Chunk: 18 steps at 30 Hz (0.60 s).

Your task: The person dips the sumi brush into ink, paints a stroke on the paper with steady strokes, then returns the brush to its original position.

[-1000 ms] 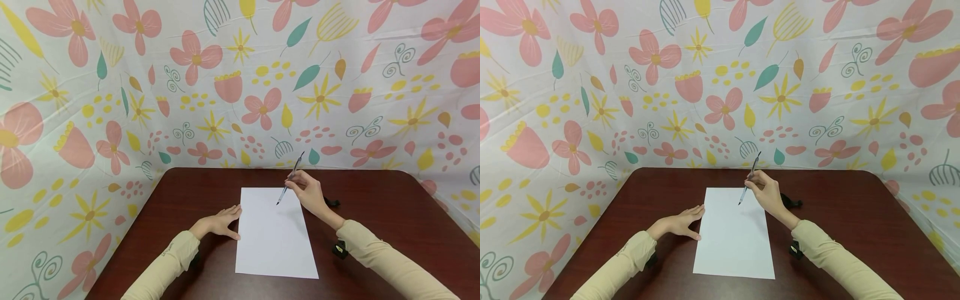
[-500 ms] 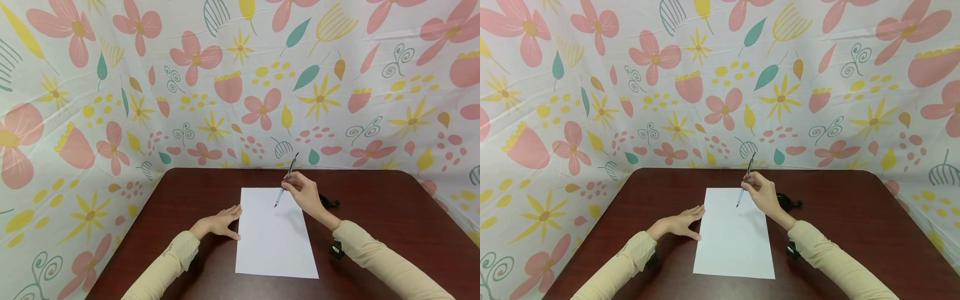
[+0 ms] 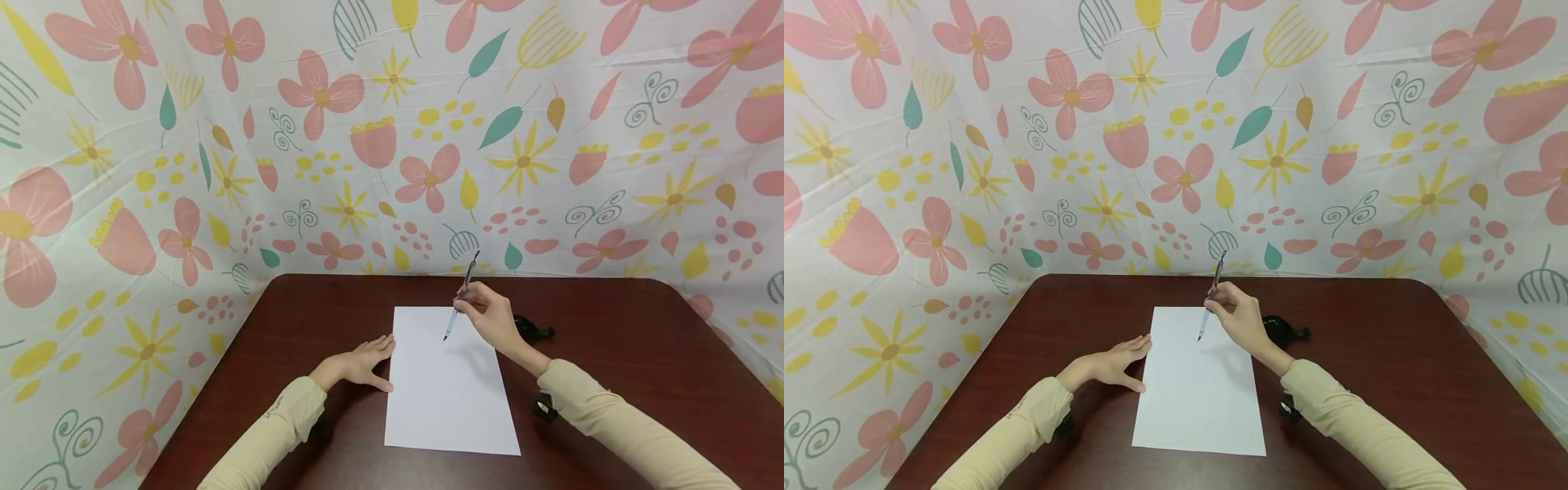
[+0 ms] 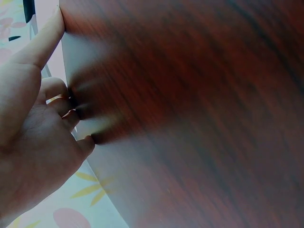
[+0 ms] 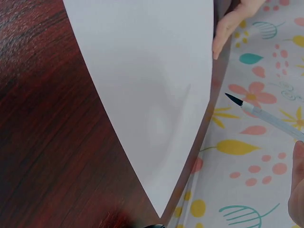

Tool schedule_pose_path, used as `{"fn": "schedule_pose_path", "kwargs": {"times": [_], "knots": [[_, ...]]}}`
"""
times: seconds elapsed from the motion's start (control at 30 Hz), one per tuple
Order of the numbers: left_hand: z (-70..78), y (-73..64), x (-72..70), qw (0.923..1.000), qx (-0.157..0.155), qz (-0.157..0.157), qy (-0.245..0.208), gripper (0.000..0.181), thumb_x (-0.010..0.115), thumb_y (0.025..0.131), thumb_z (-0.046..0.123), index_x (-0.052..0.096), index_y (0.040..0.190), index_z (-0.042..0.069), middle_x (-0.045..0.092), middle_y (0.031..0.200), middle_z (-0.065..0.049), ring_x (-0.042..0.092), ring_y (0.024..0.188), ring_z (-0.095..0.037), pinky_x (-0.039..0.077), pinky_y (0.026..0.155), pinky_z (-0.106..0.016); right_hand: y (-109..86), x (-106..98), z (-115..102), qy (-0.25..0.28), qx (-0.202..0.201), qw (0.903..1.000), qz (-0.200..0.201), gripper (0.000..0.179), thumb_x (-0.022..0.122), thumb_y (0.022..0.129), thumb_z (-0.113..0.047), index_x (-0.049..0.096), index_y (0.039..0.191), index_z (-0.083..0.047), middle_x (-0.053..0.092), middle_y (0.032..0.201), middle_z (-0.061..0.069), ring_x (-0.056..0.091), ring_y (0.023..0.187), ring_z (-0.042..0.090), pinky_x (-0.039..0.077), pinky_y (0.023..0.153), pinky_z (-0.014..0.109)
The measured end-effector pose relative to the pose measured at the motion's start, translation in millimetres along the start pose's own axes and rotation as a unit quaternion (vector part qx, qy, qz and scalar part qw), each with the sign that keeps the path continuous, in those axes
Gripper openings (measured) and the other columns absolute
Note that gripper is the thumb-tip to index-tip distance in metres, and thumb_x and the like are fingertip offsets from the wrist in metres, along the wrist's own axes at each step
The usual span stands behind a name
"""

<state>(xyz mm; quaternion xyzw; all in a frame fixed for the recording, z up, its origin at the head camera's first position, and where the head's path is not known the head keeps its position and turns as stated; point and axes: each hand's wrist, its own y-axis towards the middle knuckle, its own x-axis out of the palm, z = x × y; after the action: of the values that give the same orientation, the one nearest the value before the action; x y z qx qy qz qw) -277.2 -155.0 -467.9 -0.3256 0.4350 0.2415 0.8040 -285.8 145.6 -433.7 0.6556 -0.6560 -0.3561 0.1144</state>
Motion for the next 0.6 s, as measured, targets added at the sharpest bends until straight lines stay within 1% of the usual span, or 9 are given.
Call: {"fn": "schedule_pose_path", "kwargs": {"times": [0.07,0.17,0.3,0.5,0.6], "knots": [[-0.1,0.4,0.3,1.0000,0.000,0.000,0.001,0.097,0.066,0.089,0.044,0.010,0.155,0.002,0.000,0.164,-0.012,0.000,0.152,-0.029,0.011,0.120,-0.052,-0.9,1.2,2.7,0.002,0.001,1.0000,-0.003,0.016,0.069,0.087,-0.003,0.064,0.102,-0.008,0.072,0.094,0.010,0.069,0.083,0.004,0.055,0.073,0.017],[-0.3,1.0,0.8,1.0000,-0.001,0.001,0.003,0.097,0.067,0.088,0.044,0.010,0.155,0.001,0.000,0.164,-0.012,0.001,0.152,-0.029,0.011,0.120,-0.052,-2.1,2.4,4.1,0.006,0.001,1.0000,-0.004,0.016,0.069,0.087,-0.004,0.065,0.102,-0.009,0.071,0.094,0.008,0.067,0.083,-0.001,0.056,0.072,0.019],[0.4,0.8,0.9,1.0000,-0.001,0.002,0.001,0.097,0.067,0.088,0.044,0.010,0.155,0.001,0.000,0.164,-0.013,0.000,0.152,-0.029,0.011,0.120,-0.053,-2.6,3.0,4.0,0.010,0.002,0.9999,-0.005,0.016,0.069,0.087,-0.005,0.065,0.101,-0.010,0.071,0.094,0.007,0.067,0.083,-0.001,0.057,0.071,0.021],[0.9,0.1,0.8,1.0000,0.000,0.001,0.001,0.097,0.067,0.089,0.043,0.010,0.154,0.001,0.000,0.164,-0.013,0.000,0.152,-0.030,0.011,0.120,-0.053,-2.6,4.6,3.2,0.007,0.011,0.9999,-0.005,0.014,0.069,0.088,-0.007,0.065,0.101,-0.010,0.072,0.094,0.008,0.068,0.084,0.001,0.056,0.072,0.019],[0.4,0.1,1.4,1.0000,0.000,0.001,0.000,0.097,0.068,0.089,0.042,0.010,0.154,0.000,0.000,0.164,-0.014,0.000,0.152,-0.030,0.011,0.120,-0.053,-3.1,6.4,2.7,-0.006,0.013,0.9999,-0.007,0.015,0.069,0.088,-0.007,0.065,0.102,-0.009,0.072,0.095,0.010,0.069,0.085,0.006,0.056,0.072,0.019]]}}
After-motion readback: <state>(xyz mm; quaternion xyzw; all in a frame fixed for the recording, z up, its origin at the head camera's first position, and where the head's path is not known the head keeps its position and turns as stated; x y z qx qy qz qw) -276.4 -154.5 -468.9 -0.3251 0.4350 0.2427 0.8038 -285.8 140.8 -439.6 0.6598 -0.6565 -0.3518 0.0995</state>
